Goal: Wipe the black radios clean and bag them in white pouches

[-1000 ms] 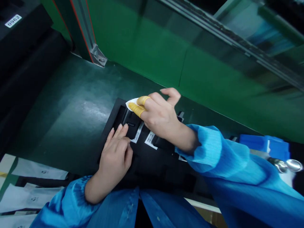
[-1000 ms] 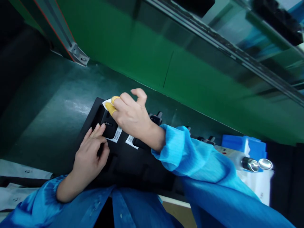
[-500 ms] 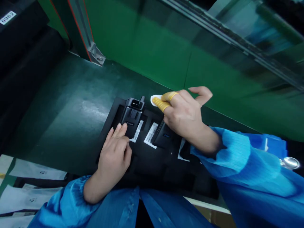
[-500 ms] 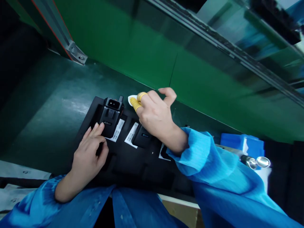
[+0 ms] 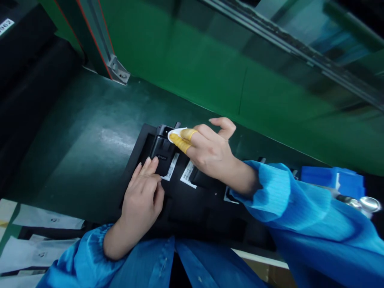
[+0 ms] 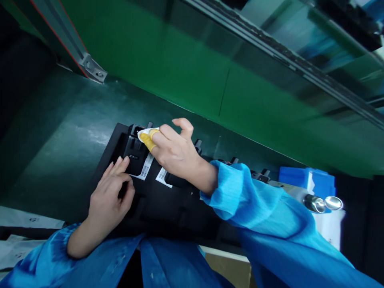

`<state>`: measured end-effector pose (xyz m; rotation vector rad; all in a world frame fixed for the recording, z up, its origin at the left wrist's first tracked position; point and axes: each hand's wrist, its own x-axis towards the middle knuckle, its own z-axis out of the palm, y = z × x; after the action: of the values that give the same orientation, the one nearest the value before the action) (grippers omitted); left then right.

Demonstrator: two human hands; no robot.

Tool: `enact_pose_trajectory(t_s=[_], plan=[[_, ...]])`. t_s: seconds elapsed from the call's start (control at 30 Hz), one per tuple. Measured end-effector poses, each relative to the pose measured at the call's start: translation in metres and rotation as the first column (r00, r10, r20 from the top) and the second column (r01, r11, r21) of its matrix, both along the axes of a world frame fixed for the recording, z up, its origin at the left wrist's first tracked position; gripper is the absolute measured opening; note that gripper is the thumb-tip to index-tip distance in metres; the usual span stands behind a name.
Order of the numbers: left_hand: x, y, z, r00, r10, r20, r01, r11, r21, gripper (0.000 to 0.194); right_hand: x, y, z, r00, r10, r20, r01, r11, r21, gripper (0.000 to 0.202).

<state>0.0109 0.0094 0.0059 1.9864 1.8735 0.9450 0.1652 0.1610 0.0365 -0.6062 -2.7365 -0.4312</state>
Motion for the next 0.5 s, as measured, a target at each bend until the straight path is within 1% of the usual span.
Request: enact_pose_trajectory(t_s=[0.07,0.1,0.17,0.23,0.3,0.37,0.43,0.5], plan=[[0.0,0.0,0.0,1.0,0.003,0.011,-0.003,1.0,-0.002,0.018,0.007,0.004,0.0,0.999,-0.017,-0.04,0.019,0.999,0.048,0.038],[0.0,0.0,0.0,1.0,0.006,0.015,-0.005,1.0,-0.005,0.018,0.008,0.006,0.0,0.996,-0.061,-0.062,0.064,0.997,0.05,0.039],[0.001,0.0,0.0,1.0,0.007,0.017,-0.007,1.0,-0.009,0.018,0.002,0.009,-0.002,0.98,-0.18,-0.086,0.181,0.983,0.009,0.041],[0.001,0.0,0.0,1.0,0.009,0.006,-0.009,1.0,-0.005,0.017,-0.01,0.009,-0.003,0.966,-0.249,-0.065,0.244,0.967,-0.072,0.04],[0.0,0.0,0.0,1.0,0.006,-0.013,-0.006,1.0,0.007,0.016,-0.024,0.008,-0.004,0.967,-0.254,-0.021,0.248,0.955,-0.162,0.039],[0.0,0.0,0.0,1.0,0.004,-0.029,-0.003,1.0,0.015,0.016,-0.033,0.005,-0.004,0.971,-0.238,0.013,0.235,0.948,-0.212,0.039],[0.0,0.0,0.0,1.0,-0.002,-0.027,0.002,1.0,0.011,0.016,-0.033,0.003,-0.004,0.972,-0.231,0.03,0.232,0.948,-0.219,0.04],[0.0,0.0,0.0,1.0,-0.004,-0.016,0.004,1.0,0.001,0.017,-0.025,0.001,-0.005,0.972,-0.235,0.029,0.236,0.951,-0.202,0.041]])
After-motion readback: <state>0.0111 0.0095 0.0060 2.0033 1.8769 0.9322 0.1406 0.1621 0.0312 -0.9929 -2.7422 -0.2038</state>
